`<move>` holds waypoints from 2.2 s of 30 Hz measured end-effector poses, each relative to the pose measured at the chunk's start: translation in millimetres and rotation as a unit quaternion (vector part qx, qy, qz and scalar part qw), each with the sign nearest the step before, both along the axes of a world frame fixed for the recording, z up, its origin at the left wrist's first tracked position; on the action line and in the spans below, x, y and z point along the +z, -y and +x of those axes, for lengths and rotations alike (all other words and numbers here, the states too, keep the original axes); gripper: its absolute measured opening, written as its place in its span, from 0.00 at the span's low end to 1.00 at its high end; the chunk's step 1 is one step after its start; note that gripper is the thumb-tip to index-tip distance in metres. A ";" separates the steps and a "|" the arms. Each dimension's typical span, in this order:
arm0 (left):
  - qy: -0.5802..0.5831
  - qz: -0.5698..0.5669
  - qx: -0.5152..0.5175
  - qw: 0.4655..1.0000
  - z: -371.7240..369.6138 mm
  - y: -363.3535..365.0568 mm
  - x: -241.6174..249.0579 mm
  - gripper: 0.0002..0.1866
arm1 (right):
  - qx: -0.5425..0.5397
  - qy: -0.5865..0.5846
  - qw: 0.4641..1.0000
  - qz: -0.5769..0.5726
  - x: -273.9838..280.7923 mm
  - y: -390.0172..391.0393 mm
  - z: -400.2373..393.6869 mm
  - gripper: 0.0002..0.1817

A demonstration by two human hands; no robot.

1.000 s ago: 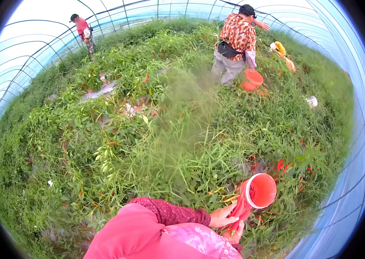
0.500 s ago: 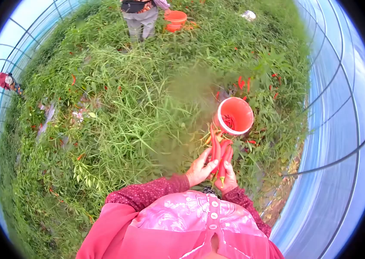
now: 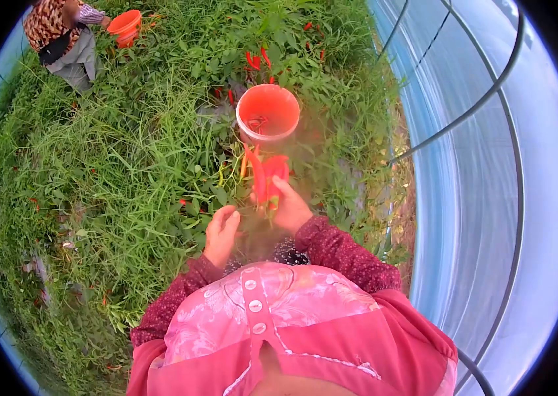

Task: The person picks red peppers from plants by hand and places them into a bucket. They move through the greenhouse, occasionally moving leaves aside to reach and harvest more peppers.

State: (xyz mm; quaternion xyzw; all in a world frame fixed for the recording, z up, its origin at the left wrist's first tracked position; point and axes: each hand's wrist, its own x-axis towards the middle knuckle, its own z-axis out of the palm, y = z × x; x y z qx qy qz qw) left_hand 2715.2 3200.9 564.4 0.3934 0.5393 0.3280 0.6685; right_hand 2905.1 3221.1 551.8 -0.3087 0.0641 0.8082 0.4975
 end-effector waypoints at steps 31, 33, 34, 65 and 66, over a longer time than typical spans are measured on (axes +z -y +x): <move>-0.024 -0.112 0.006 0.993 -48.4 4.3 -46.4 0.11 | 0.387 0.619 0.680 0.071 -156.3 115.0 108.9 0.15; -0.026 -0.107 -0.009 0.994 -39.4 -3.5 -45.7 0.11 | 0.334 0.591 0.734 0.015 -144.7 125.8 120.6 0.15; -0.027 -0.105 -0.031 0.994 -35.0 -7.2 -44.3 0.11 | 0.284 0.552 0.783 -0.045 -141.0 132.0 124.1 0.15; -0.072 -0.143 -0.067 0.985 -81.1 -3.1 -72.4 0.13 | 0.211 0.530 0.820 -0.047 -125.9 112.5 107.0 0.15; -0.070 -0.142 -0.066 0.985 -81.0 -2.8 -71.4 0.13 | 0.210 0.522 0.825 -0.044 -128.3 112.6 106.4 0.15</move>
